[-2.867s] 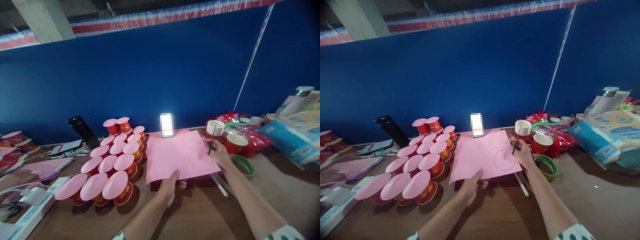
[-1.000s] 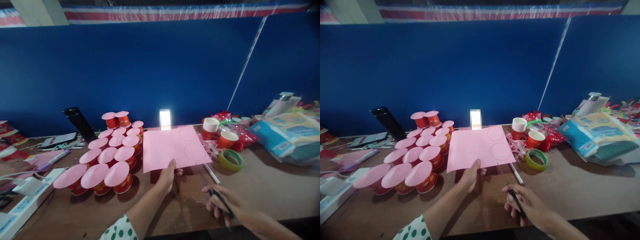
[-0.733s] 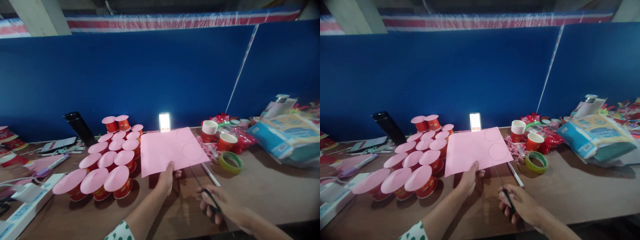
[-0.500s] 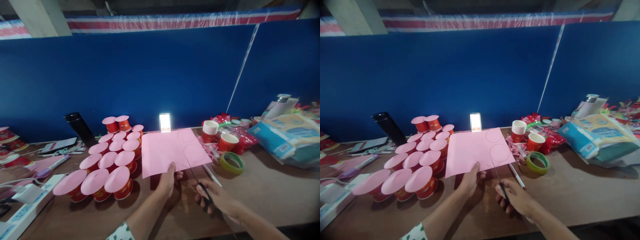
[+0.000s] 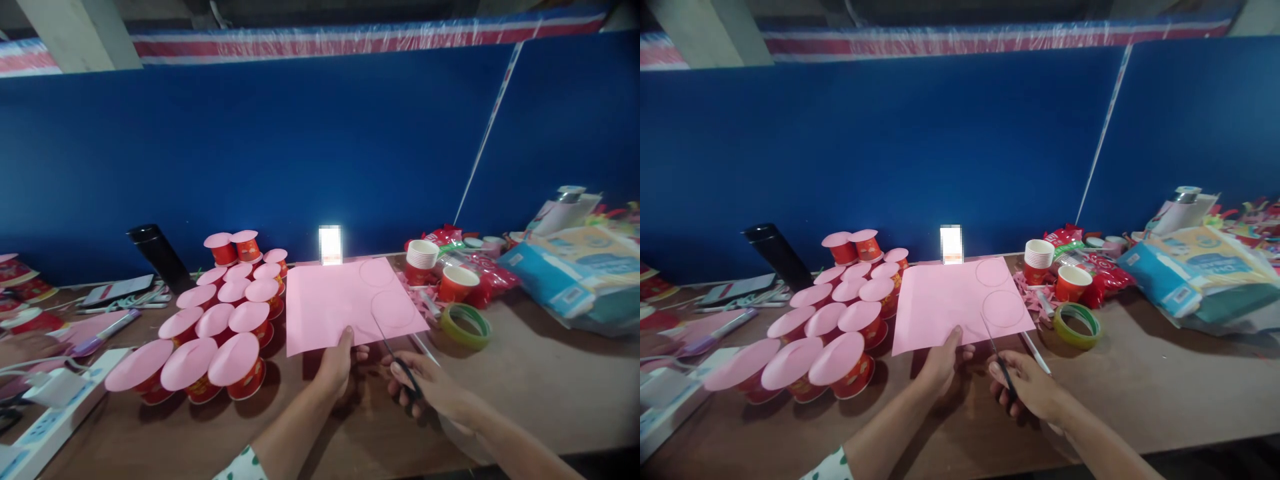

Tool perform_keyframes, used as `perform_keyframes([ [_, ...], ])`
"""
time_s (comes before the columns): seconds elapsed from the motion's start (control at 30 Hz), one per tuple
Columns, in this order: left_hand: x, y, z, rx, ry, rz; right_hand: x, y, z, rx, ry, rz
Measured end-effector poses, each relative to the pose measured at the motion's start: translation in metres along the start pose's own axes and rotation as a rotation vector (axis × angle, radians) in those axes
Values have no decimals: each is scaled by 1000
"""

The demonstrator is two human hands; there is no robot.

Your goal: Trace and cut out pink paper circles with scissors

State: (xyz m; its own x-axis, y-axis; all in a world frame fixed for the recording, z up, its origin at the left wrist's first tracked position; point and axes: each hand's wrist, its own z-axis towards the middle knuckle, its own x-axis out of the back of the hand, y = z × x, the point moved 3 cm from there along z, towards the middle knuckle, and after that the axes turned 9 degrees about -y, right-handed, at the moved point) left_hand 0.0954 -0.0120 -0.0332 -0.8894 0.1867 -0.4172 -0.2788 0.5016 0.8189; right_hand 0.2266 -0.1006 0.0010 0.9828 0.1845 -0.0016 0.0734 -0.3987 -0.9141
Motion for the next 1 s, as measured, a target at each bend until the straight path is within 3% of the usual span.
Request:
perform_keyframes([
  [1.0, 1, -2, -2, 25, 1, 84, 2, 11, 9, 68, 61, -78],
])
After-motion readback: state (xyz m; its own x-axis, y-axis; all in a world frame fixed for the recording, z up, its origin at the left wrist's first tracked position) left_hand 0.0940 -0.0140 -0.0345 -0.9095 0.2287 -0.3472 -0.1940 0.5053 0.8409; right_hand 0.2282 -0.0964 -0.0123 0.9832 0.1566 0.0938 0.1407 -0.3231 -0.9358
